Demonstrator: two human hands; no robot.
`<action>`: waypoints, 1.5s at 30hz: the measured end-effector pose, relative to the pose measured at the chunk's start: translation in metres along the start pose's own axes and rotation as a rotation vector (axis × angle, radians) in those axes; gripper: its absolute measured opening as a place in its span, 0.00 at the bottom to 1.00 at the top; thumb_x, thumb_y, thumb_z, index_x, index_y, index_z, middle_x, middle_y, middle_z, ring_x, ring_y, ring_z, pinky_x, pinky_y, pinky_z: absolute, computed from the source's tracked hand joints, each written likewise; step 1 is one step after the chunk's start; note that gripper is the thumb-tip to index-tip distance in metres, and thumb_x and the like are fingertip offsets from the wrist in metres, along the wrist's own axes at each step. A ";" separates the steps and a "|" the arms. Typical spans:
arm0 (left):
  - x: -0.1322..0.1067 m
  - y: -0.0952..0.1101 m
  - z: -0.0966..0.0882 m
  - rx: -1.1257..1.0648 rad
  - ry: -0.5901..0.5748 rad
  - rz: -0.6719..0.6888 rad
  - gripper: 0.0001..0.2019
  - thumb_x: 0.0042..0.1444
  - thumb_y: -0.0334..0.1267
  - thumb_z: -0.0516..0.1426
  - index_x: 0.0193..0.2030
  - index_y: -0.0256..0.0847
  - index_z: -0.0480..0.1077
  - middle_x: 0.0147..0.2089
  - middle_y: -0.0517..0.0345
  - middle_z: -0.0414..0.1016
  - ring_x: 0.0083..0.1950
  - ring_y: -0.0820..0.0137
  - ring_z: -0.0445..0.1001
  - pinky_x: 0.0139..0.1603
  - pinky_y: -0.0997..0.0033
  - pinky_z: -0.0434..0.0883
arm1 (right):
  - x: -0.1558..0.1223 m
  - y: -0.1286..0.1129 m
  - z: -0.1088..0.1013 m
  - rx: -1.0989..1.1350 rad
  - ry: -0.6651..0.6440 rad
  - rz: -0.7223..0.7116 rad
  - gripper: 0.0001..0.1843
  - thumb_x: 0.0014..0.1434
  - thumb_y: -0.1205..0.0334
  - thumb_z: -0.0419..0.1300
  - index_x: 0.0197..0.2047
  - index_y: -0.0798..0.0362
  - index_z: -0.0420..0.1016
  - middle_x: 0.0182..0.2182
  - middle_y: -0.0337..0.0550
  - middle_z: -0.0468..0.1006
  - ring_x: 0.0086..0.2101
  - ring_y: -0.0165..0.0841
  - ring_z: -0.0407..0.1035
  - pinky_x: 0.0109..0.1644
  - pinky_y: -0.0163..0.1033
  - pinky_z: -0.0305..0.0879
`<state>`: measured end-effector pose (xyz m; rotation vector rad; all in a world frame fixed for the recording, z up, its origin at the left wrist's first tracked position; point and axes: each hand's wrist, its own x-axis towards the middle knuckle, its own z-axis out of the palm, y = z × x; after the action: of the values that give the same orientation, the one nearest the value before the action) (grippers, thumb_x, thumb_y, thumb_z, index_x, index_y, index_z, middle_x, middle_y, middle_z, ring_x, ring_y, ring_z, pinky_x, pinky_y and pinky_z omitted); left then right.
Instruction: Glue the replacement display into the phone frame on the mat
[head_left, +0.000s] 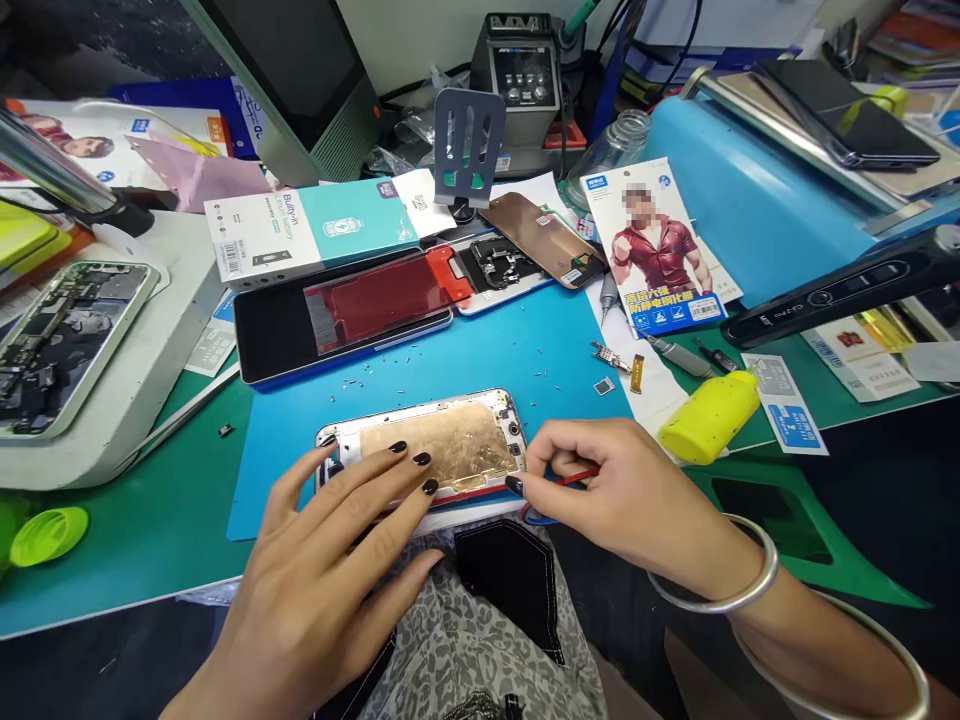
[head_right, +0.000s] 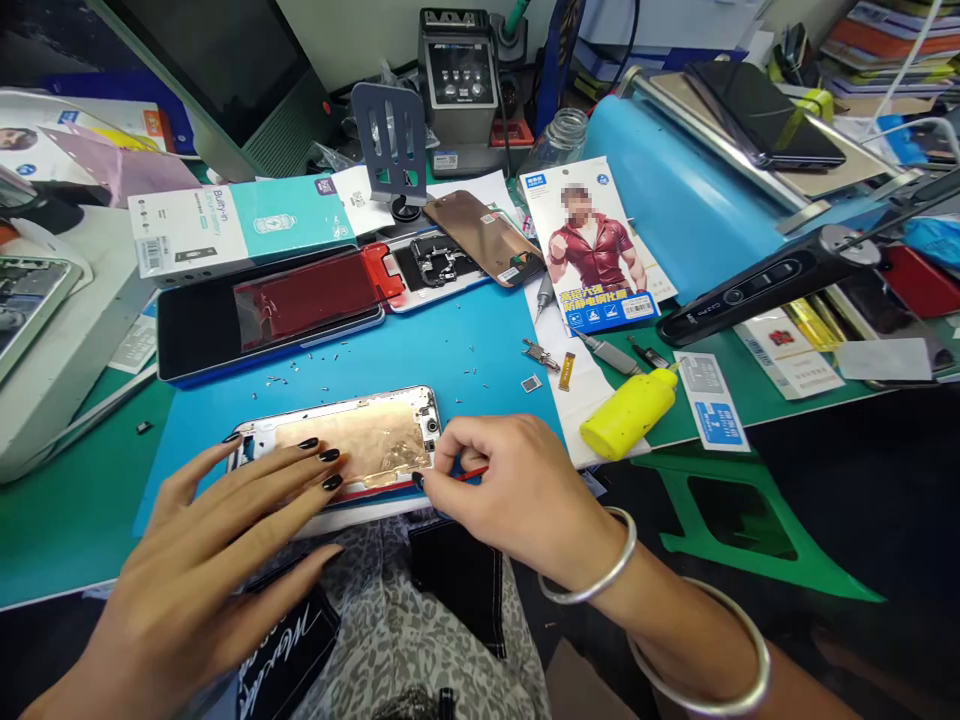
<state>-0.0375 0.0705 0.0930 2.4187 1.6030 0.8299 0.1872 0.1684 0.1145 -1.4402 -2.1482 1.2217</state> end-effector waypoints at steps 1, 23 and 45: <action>-0.004 -0.001 -0.001 0.015 0.002 0.005 0.13 0.58 0.32 0.62 0.50 0.39 0.73 0.52 0.50 0.79 0.58 0.61 0.73 0.66 0.48 0.57 | 0.000 0.000 0.000 -0.013 0.004 0.000 0.07 0.48 0.69 0.59 0.20 0.54 0.71 0.14 0.29 0.57 0.18 0.22 0.50 0.22 0.30 0.46; -0.026 -0.016 -0.005 0.035 -0.010 0.026 0.13 0.56 0.32 0.63 0.49 0.40 0.74 0.53 0.50 0.79 0.59 0.60 0.73 0.66 0.45 0.58 | 0.002 0.000 0.001 -0.049 -0.007 -0.007 0.08 0.48 0.69 0.59 0.19 0.53 0.69 0.15 0.29 0.59 0.19 0.22 0.51 0.22 0.30 0.48; -0.010 -0.006 0.008 0.060 -0.050 0.033 0.12 0.56 0.41 0.63 0.47 0.48 0.75 0.59 0.59 0.75 0.63 0.64 0.69 0.70 0.56 0.49 | 0.003 -0.001 -0.001 0.038 -0.051 0.045 0.07 0.48 0.66 0.58 0.19 0.54 0.70 0.15 0.31 0.61 0.18 0.22 0.52 0.22 0.29 0.48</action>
<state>-0.0418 0.0656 0.0801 2.4924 1.5965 0.7298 0.1858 0.1714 0.1152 -1.4641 -2.1242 1.3214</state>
